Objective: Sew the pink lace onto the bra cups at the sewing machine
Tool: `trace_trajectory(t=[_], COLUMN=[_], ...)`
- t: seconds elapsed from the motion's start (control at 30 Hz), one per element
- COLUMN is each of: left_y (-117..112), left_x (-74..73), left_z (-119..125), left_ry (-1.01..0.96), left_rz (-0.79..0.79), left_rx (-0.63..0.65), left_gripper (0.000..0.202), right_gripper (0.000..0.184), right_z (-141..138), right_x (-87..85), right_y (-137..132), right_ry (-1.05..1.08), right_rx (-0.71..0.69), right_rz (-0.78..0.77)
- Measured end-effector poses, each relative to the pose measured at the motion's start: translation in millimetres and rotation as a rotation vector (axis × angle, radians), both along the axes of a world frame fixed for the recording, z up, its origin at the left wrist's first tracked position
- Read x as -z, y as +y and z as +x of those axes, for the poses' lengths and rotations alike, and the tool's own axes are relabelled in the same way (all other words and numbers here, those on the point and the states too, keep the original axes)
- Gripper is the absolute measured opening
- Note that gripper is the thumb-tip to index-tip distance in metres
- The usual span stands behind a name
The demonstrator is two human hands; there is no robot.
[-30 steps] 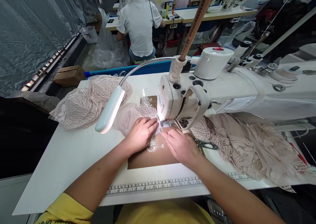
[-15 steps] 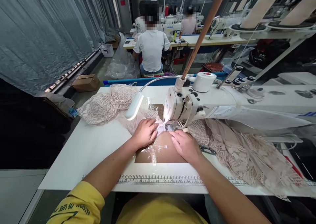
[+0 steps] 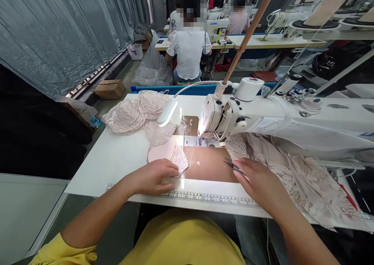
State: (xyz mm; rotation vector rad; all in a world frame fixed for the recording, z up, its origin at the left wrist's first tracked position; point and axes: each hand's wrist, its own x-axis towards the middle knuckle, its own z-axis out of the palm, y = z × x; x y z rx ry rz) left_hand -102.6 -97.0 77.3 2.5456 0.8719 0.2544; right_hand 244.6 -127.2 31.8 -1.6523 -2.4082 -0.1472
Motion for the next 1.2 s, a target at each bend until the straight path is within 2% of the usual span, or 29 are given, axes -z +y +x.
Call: trace_trajectory(t=[0.1, 0.23, 0.33, 0.4, 0.5, 0.63, 0.77, 0.83, 0.93, 1.03, 1.1, 1.2], left_y=[-0.1, 16.1, 28.0, 31.4, 29.0, 13.3, -11.2, -21.6, -29.4, -30.1, -30.1, -32.6], left_x=[0.4, 13.4, 28.5, 35.5, 36.8, 25.8, 17.1, 17.6, 24.3, 34.7, 41.3, 46.8], left_z=[7.7, 39.8, 64.8, 71.7, 63.1, 31.0, 4.1, -0.1, 5.1, 14.0, 15.9, 11.3], left_ry=[-0.005, 0.044, 0.074, 0.045, -0.158, -0.516, -0.662, -0.616, -0.45, -0.251, -0.138, -0.087], left_rz=[-0.049, 0.075, 0.035, -0.023, -0.222, -0.612, -0.727, -0.65, -0.324, -0.032, 0.05, 0.079], left_rx=[-0.066, -0.291, -0.325, -0.337, -0.379, -0.418, -0.343, -0.324, -0.318, -0.272, -0.269, -0.277], left_gripper=[0.026, 0.03, 0.021, 0.02, 0.021, 0.028, 0.028, 0.027, 0.02, 0.015, 0.02, 0.026], right_gripper=[0.03, 0.035, 0.039, 0.039, 0.041, 0.039, 0.037, 0.035, 0.037, 0.043, 0.034, 0.032], right_z=[9.3, 2.9, -0.9, -0.3, 3.3, 9.6, 2.4, -15.8, -60.6, -101.3, -111.8, -100.2], right_x=[15.0, 23.3, 22.7, 22.1, 22.0, 18.6, 8.1, 2.8, -2.2, -2.5, -0.4, 3.4], right_y=[-7.0, -4.7, 0.3, 3.4, 5.4, -2.2, -14.5, -13.6, 0.8, 16.0, 13.9, -10.8], right_ry=[-0.086, -0.18, -0.208, -0.219, -0.217, -0.133, 0.047, 0.171, 0.275, 0.133, 0.031, 0.025], right_rx=[0.036, 0.049, 0.052, 0.051, 0.038, 0.027, 0.034, -0.036, -0.197, -0.25, -0.307, -0.481], right_rz=[0.016, 0.005, -0.007, -0.021, -0.034, 0.024, 0.091, 0.013, -0.134, -0.228, -0.28, -0.357])
